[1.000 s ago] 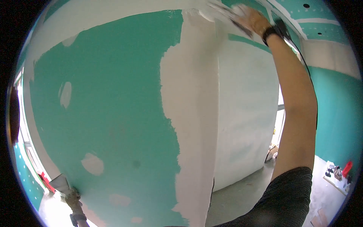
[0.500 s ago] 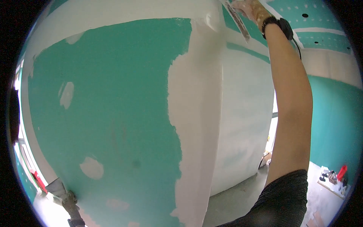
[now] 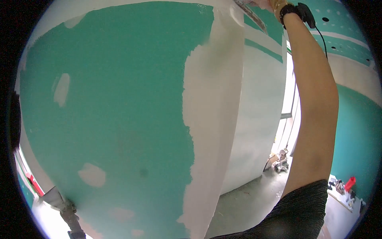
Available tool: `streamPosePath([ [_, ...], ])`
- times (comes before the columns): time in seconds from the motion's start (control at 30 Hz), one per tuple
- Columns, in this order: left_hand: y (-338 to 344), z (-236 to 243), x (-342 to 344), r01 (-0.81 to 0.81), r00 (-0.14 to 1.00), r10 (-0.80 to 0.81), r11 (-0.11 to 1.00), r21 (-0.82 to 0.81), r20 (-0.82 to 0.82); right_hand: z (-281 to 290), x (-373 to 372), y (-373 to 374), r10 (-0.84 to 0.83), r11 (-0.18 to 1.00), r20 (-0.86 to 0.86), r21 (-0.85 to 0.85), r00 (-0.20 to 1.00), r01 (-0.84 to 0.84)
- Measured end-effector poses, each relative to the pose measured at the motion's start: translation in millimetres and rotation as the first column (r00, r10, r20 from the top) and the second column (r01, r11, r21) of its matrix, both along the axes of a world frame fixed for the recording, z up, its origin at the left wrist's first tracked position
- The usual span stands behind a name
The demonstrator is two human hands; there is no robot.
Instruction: Applying and smoothing plaster or joint compound onto a drywall surface in a renovation site.
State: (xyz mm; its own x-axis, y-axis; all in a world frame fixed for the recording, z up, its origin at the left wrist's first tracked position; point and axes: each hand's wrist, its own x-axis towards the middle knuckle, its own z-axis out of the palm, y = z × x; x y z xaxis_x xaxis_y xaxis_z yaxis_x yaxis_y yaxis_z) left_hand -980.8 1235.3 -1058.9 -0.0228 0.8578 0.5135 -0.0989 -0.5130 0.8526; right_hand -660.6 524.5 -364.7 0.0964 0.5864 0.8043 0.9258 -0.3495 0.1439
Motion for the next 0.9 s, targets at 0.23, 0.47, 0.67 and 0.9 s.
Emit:
streamPosePath([
  [0.23, -39, 38, 29, 0.013, 0.985, 0.005, 0.994, -0.107, 0.171, -74, -50, 20, -0.675, 0.737, 0.033, 0.069, 0.737, 0.672],
  [0.47, -25, 40, 11, 0.088, 0.996, -0.089, 0.943, -0.321, 0.009, -111, 15, -17, -0.438, 0.894, 0.232, 0.008, 0.869, 0.449],
  [0.67, -12, 32, 32, 0.031, 0.998, -0.042, 0.972, -0.232, -0.043, -151, 24, -28, -0.456, 0.826, 0.492, -0.078, 0.742, 0.559],
  [0.9, -43, 46, 25, 0.091, 0.996, -0.088, 0.985, -0.147, 0.024, -193, -7, -13, -0.707, 0.640, 0.289, -0.128, 0.646, 0.758],
])
